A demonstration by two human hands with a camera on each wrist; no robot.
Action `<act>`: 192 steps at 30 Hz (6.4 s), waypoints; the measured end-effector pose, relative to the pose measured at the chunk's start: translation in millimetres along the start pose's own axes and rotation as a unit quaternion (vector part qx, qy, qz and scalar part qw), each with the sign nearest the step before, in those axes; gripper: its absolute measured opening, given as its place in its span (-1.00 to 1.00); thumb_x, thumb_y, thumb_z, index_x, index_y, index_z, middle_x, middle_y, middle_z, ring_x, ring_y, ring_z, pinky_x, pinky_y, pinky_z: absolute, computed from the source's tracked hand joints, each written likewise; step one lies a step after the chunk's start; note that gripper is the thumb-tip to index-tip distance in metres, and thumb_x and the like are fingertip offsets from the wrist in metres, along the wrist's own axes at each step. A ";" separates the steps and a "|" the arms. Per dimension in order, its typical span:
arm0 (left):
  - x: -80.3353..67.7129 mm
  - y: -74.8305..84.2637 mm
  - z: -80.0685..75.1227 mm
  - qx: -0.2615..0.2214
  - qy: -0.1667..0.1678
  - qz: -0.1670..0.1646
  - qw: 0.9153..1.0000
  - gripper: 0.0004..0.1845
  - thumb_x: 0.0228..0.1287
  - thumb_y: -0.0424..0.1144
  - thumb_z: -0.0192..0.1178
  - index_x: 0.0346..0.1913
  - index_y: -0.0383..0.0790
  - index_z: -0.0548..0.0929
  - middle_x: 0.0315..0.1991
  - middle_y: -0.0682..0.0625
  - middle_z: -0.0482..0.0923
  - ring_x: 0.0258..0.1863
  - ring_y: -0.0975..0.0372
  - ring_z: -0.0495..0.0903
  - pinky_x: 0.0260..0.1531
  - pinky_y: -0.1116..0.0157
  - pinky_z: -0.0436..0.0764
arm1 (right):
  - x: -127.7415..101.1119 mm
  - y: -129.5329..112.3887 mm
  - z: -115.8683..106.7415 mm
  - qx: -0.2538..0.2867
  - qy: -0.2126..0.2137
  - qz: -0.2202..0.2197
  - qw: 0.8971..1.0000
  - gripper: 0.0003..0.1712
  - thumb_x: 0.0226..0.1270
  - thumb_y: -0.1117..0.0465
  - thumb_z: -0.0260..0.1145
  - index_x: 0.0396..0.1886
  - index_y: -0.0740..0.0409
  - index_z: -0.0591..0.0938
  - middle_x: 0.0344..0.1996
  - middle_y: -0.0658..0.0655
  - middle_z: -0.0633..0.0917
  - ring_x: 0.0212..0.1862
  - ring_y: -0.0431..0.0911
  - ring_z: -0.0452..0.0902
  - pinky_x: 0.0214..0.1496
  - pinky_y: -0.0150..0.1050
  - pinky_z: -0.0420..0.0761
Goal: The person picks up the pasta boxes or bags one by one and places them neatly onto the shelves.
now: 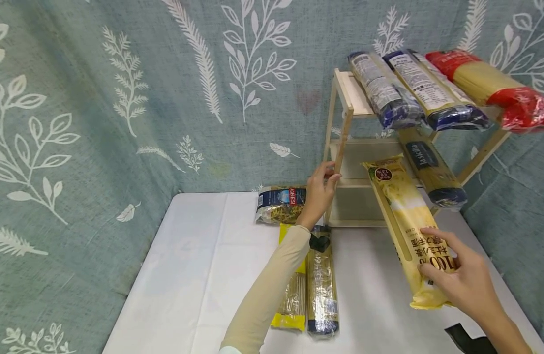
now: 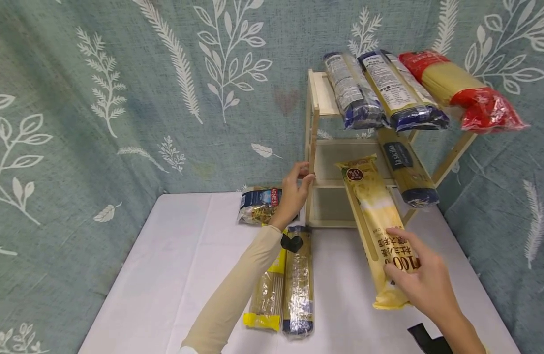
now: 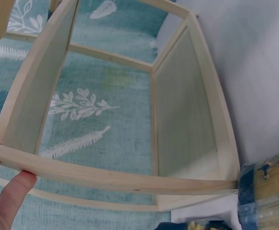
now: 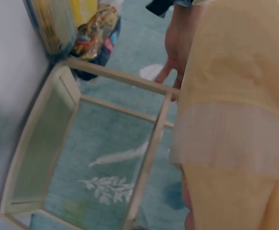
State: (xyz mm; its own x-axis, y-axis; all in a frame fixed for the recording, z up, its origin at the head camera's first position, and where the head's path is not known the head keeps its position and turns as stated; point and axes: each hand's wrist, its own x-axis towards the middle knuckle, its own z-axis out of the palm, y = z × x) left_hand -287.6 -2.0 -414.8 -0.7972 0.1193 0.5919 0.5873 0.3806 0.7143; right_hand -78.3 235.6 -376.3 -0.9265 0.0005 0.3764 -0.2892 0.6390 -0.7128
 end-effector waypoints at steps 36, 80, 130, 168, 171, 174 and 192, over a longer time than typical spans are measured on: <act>0.4 1.7 2.5 -0.002 0.003 0.003 1.000 -0.66 0.38 -0.19 0.09 0.13 -0.26 0.49 -0.18 -0.11 0.60 -0.19 0.18 0.58 -0.20 0.37 0.55 | 156.7 28.2 24.6 -0.073 0.011 0.013 0.997 -0.55 0.18 0.22 0.31 0.09 0.23 0.57 -0.02 0.41 0.58 -0.13 0.29 0.48 -0.25 0.12 0.42; 1.8 -2.6 -2.0 -0.012 -0.019 -0.008 1.000 -0.62 0.37 -0.16 0.09 0.15 -0.28 0.48 -0.13 -0.15 0.59 -0.14 0.15 0.56 -0.13 0.33 0.53 | 112.2 13.5 30.4 -0.245 -0.117 0.007 0.962 -0.14 0.50 -0.18 -0.11 0.39 0.50 0.08 0.27 0.67 0.07 0.16 0.55 0.13 -0.08 0.44 0.30; 2.2 -3.5 -0.7 -0.011 -0.023 -0.004 1.000 -0.64 0.38 -0.15 0.07 0.15 -0.23 0.47 -0.18 -0.11 0.59 -0.20 0.19 0.57 -0.17 0.35 0.53 | -17.4 -6.2 117.7 -0.080 -0.187 0.053 0.978 -0.49 0.16 0.05 0.43 0.08 0.11 0.55 -0.10 0.13 0.59 -0.16 0.04 0.56 -0.39 -0.14 0.55; 1.9 -1.6 -0.6 -0.017 -0.019 -0.005 1.000 -0.65 0.38 -0.16 0.07 0.15 -0.23 0.46 -0.16 -0.12 0.59 -0.19 0.17 0.56 -0.15 0.36 0.52 | -72.1 12.2 230.9 -0.047 -0.192 0.154 0.968 0.15 -0.32 0.22 0.48 0.39 0.16 0.16 -0.22 0.43 0.43 -0.69 -0.11 0.28 -0.77 -0.33 0.28; 1.5 -1.6 1.1 -0.014 -0.018 -0.004 1.000 -0.64 0.38 -0.15 0.06 0.14 -0.23 0.47 -0.18 -0.12 0.59 -0.20 0.18 0.56 -0.16 0.36 0.52 | -70.7 14.7 225.2 -0.027 -0.198 0.177 0.964 0.11 -0.28 0.26 0.44 0.40 0.10 0.17 -0.23 0.37 0.48 -0.66 -0.10 0.30 -0.74 -0.29 0.30; 0.7 -1.7 2.6 -0.015 -0.018 -0.002 1.000 -0.63 0.37 -0.13 0.06 0.14 -0.23 0.47 -0.18 -0.12 0.60 -0.20 0.18 0.56 -0.16 0.36 0.52 | -71.2 18.6 218.8 -0.012 -0.196 0.190 0.962 0.05 -0.23 0.29 0.40 0.40 0.05 0.20 -0.28 0.24 0.49 -0.57 -0.07 0.33 -0.65 -0.24 0.31; 1.6 -5.5 0.3 -0.023 -0.015 -0.008 1.000 -0.58 0.36 -0.08 0.04 0.17 -0.23 0.46 -0.13 -0.13 0.58 -0.15 0.17 0.57 -0.16 0.32 0.54 | -75.7 47.8 162.9 0.078 -0.141 0.162 0.974 -0.16 -0.17 0.44 0.25 0.27 0.04 0.39 0.10 0.17 0.49 -0.17 -0.05 0.40 -0.24 -0.19 0.41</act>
State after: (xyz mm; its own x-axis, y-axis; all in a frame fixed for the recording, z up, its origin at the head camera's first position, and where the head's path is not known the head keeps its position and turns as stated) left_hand -292.2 -3.7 -417.9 -0.8095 0.1417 0.5698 0.5803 0.3405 0.7398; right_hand -61.2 140.8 -535.3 -0.9981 -0.0424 -0.0438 0.0157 0.5153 -0.8569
